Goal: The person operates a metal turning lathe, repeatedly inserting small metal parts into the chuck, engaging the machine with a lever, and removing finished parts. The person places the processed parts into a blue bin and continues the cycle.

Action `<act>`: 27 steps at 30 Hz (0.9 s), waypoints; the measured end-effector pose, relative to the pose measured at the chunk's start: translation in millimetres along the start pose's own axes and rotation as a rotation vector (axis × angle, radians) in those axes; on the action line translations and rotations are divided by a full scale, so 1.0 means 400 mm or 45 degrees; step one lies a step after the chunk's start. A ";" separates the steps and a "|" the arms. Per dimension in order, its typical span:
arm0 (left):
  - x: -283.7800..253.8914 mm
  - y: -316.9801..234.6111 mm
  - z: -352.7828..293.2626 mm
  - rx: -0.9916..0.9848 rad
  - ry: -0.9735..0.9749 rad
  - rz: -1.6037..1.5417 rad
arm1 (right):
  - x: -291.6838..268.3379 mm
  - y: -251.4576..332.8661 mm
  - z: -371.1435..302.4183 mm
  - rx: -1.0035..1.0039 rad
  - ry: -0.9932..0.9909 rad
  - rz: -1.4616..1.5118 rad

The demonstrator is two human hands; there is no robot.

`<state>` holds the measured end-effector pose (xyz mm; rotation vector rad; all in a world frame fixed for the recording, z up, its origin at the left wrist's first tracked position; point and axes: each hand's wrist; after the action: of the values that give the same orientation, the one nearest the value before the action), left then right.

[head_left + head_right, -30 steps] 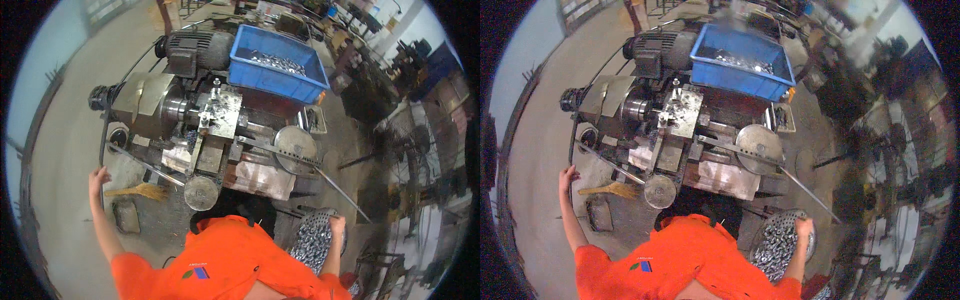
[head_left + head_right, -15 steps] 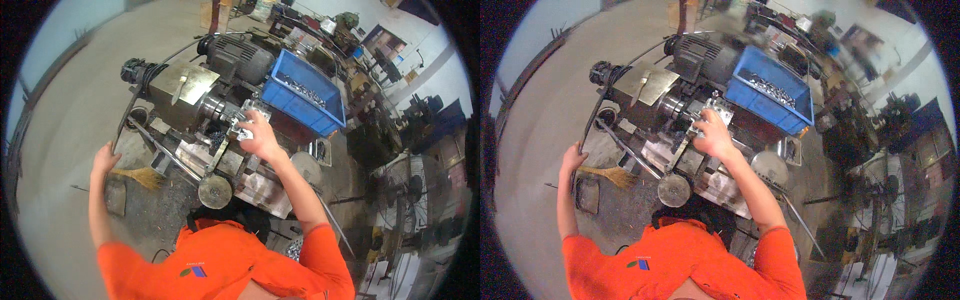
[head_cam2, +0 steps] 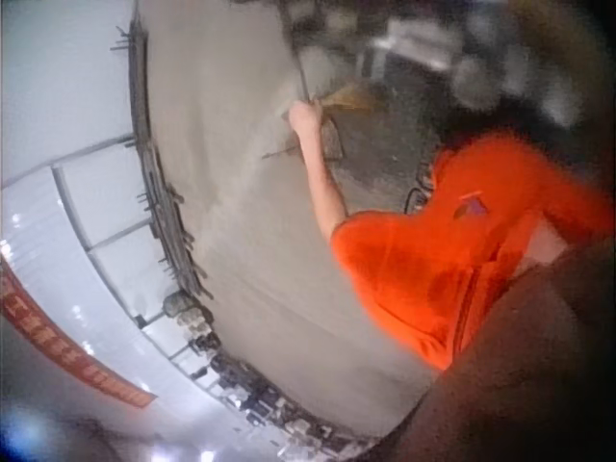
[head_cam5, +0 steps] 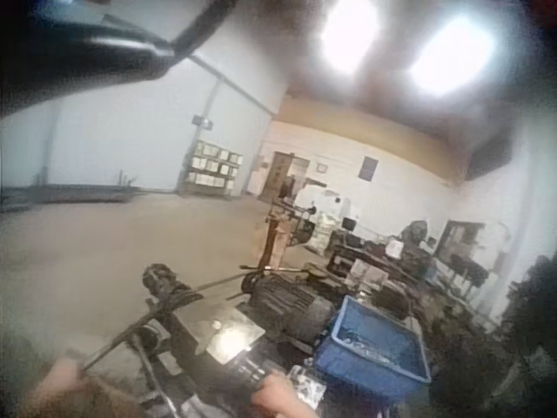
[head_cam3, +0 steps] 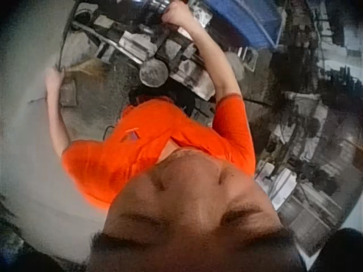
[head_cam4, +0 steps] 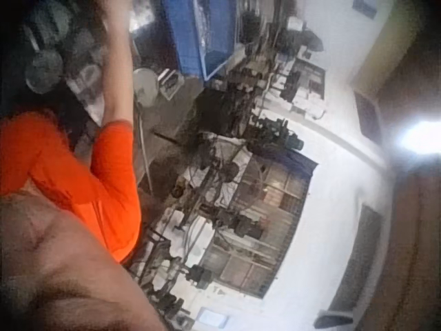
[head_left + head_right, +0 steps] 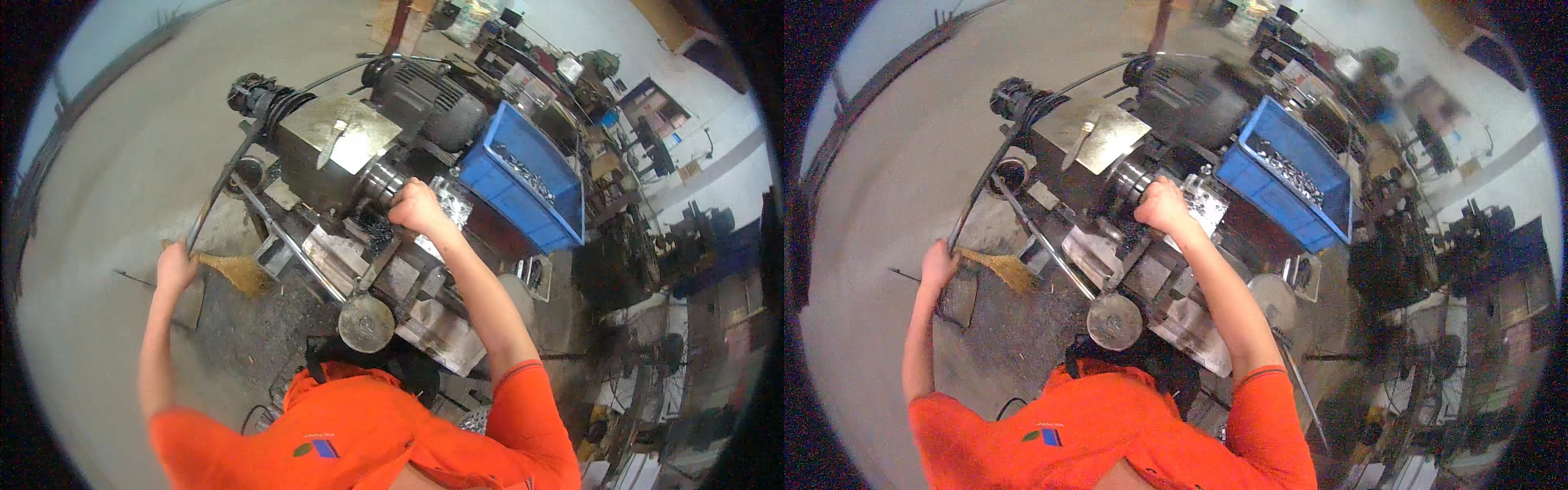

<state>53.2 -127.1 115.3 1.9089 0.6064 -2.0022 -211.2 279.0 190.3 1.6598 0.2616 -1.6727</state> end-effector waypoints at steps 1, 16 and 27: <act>-0.009 -0.009 -0.005 -0.017 0.013 0.043 | 0.002 0.000 0.003 -0.016 0.000 0.052; -0.031 0.334 0.318 -0.031 -0.426 0.652 | 0.005 -0.002 -0.007 0.090 -0.157 0.224; 0.025 0.039 0.041 -0.389 -0.786 0.329 | -0.191 -0.116 -0.450 0.275 -0.586 0.305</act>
<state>46.1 -148.1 104.3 1.0502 0.4334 -2.0324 -110.7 450.8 219.9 1.3378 -0.3394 -1.8835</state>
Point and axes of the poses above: each hand's wrist, its own z-axis towards the middle knuckle, its own x-axis out of the palm, y = z × x, and after that the axes turned 7 degrees about z, right-handed
